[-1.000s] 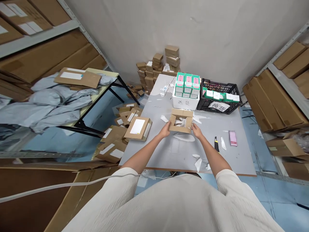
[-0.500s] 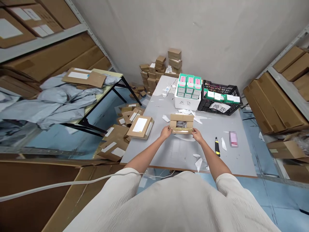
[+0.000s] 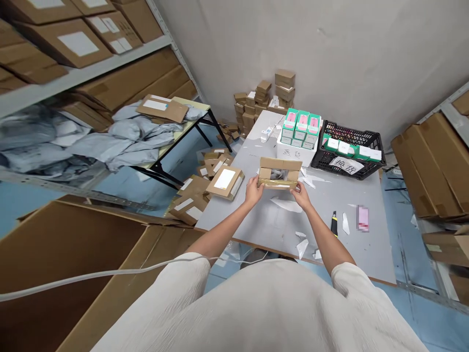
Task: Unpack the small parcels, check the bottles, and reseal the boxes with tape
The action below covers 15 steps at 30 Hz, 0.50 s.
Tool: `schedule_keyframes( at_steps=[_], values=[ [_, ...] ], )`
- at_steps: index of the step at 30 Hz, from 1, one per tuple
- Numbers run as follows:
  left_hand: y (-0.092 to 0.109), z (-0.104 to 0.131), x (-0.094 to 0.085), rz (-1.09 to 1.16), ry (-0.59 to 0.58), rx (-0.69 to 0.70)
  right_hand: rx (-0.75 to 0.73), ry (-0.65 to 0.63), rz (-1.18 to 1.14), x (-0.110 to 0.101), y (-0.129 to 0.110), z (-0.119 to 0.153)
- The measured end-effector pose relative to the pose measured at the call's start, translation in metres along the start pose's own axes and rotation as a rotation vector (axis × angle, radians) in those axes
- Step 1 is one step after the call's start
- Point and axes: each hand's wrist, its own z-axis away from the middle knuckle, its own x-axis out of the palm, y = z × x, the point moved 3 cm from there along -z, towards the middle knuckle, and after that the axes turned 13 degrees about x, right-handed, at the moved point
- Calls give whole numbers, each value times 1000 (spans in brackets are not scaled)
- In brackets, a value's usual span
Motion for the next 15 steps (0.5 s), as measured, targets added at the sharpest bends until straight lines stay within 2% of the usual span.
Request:
schedule_keyframes(
  at_steps=[3,6,10,15],
  values=[
    [-7,-7,-37,-2,49,55,-115,-20,50,27,-25,-4],
    [-24,-15,-82,-11,94,79,-183,-37,94,69,-49,-9],
    [-63,-22,-143,4,166,63,-220,-55,132,142,-82,-20],
    [-132,-17,-217,14,267,9,-236,-122,182,250,-115,-38]
  ],
)
